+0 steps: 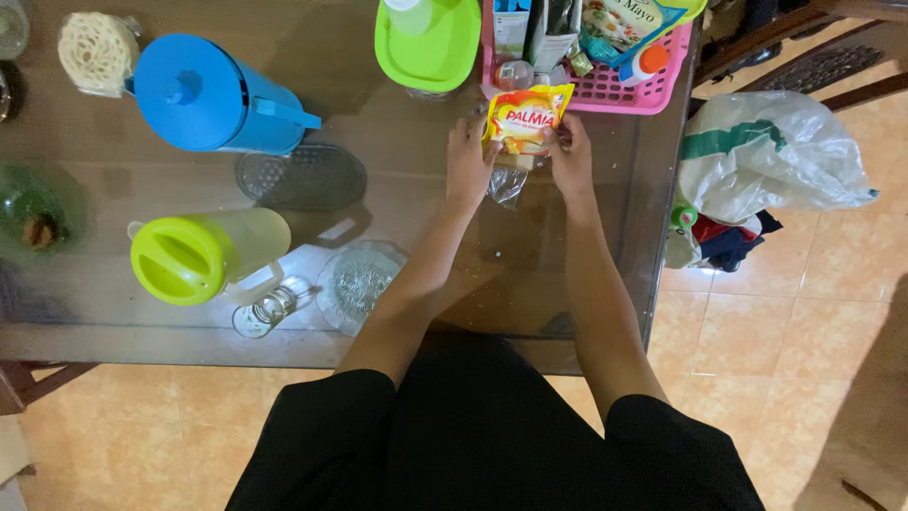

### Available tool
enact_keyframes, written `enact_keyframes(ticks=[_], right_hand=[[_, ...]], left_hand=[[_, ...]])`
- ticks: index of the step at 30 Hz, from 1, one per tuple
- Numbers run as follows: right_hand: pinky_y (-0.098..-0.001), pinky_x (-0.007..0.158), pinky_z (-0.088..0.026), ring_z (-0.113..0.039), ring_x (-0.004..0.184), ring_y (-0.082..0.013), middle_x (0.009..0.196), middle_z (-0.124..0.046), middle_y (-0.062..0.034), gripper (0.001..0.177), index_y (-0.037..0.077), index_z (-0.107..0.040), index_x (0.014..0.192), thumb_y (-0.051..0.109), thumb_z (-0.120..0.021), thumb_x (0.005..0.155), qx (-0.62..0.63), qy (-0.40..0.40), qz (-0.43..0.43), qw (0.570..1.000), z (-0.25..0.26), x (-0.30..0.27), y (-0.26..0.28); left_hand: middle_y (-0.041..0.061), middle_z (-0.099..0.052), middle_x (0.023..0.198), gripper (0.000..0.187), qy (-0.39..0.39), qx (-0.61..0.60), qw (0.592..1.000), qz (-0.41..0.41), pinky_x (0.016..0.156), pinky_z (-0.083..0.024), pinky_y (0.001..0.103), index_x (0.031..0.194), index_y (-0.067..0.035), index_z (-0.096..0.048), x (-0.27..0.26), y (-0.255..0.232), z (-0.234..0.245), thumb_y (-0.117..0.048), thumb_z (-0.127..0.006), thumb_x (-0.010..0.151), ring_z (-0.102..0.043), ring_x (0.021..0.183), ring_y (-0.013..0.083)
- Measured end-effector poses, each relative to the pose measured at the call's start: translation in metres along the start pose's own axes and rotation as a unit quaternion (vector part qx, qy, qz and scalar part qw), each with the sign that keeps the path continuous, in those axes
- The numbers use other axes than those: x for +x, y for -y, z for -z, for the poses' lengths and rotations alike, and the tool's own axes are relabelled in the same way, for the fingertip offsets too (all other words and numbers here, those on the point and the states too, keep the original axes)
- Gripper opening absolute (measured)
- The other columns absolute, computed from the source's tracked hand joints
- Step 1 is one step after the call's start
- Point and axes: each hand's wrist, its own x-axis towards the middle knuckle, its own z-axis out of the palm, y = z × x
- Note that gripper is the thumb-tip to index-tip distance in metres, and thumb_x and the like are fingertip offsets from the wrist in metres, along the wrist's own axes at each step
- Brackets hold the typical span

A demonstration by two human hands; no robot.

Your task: The person opens a packaged loaf of bread on a glass dining table, then walks to the kitchen and picks up a fork and spoon. They place slices of bread into a square pan on a gas stove, spoon a yellow spread onto the bread, spread it over the slices, and flip and reposition the slices as they toast in the pan.

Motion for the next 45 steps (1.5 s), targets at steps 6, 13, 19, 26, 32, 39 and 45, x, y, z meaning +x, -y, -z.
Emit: enact_keyframes(ticks=[6,13,19,26,32,39,45], right_hand=[[-0.0290,0.091,-0.052,-0.059,0.101,-0.0098,0.116,-0.067,-0.0051,0.033,0.003,-0.057,0.132,0.024,-0.065,0.108,0.019,-0.004,-0.050,0.999,0.003,-0.014,0.005],[-0.0301,0.102,-0.049,-0.058,0.114,-0.0114,0.126,-0.063,-0.0056,0.033,0.003,-0.052,0.140,0.019,-0.058,0.113,0.127,-0.031,-0.015,0.991,0.019,-0.045,-0.004],[-0.0270,0.085,-0.050,-0.056,0.099,-0.0097,0.117,-0.062,-0.0038,0.035,0.004,-0.053,0.144,0.019,-0.057,0.112,0.091,-0.100,-0.041,0.990,0.057,-0.040,-0.014],[-0.0299,0.081,-0.053,-0.061,0.095,-0.0131,0.111,-0.066,-0.0097,0.038,0.007,-0.044,0.143,0.018,-0.061,0.111,0.116,-0.132,-0.014,0.984,0.066,-0.010,-0.026],[-0.0342,0.088,-0.052,-0.060,0.102,-0.0174,0.116,-0.063,-0.0163,0.041,0.009,-0.034,0.145,0.020,-0.056,0.113,0.110,-0.174,-0.033,0.978,0.054,-0.014,-0.038],[-0.0390,0.105,-0.046,-0.056,0.116,-0.0220,0.127,-0.059,-0.0142,0.046,0.006,-0.031,0.151,0.022,-0.053,0.115,0.087,-0.209,0.002,0.974,0.047,-0.034,-0.020],[-0.0361,0.086,-0.052,-0.058,0.104,-0.0245,0.125,-0.054,-0.0190,0.037,0.003,-0.050,0.138,0.033,-0.044,0.117,-0.028,-0.249,-0.070,0.966,0.023,-0.073,0.045]], left_hand=[[0.020,-0.052,0.134,0.062,-0.047,-0.045,0.998,-0.021,0.104,-0.046,0.047,0.142,-0.015,-0.055,-0.003,0.004,-0.001,-0.029,-0.079,0.086,-0.055,0.123,0.0378],[0.016,-0.065,0.123,0.052,-0.010,-0.113,0.991,-0.075,0.098,-0.051,0.046,0.135,-0.012,-0.059,-0.010,0.013,-0.023,-0.028,-0.080,0.090,-0.063,0.114,0.0374],[0.015,-0.065,0.117,0.050,0.035,-0.137,0.987,-0.071,0.095,-0.053,0.044,0.135,-0.012,-0.059,0.001,-0.025,-0.048,-0.025,-0.079,0.091,-0.065,0.110,0.0356],[0.015,-0.064,0.127,0.059,-0.004,-0.165,0.986,-0.027,0.098,-0.052,0.043,0.142,-0.010,-0.052,0.008,-0.055,-0.061,-0.024,-0.077,0.091,-0.064,0.114,0.0348],[0.018,-0.061,0.133,0.065,0.009,-0.162,0.986,-0.027,0.101,-0.050,0.044,0.149,-0.009,-0.044,0.000,-0.054,-0.061,-0.028,-0.074,0.095,-0.062,0.114,0.0348],[0.020,-0.054,0.135,0.078,-0.014,-0.114,0.991,-0.073,0.103,-0.048,0.048,0.155,-0.011,-0.035,-0.011,-0.063,-0.050,-0.036,-0.077,0.094,-0.055,0.121,0.0360],[0.008,-0.067,0.106,0.033,0.162,0.100,0.978,0.088,0.104,-0.047,0.039,0.115,-0.018,-0.064,-0.042,-0.035,-0.051,-0.049,-0.056,0.109,-0.067,0.100,0.0251]])
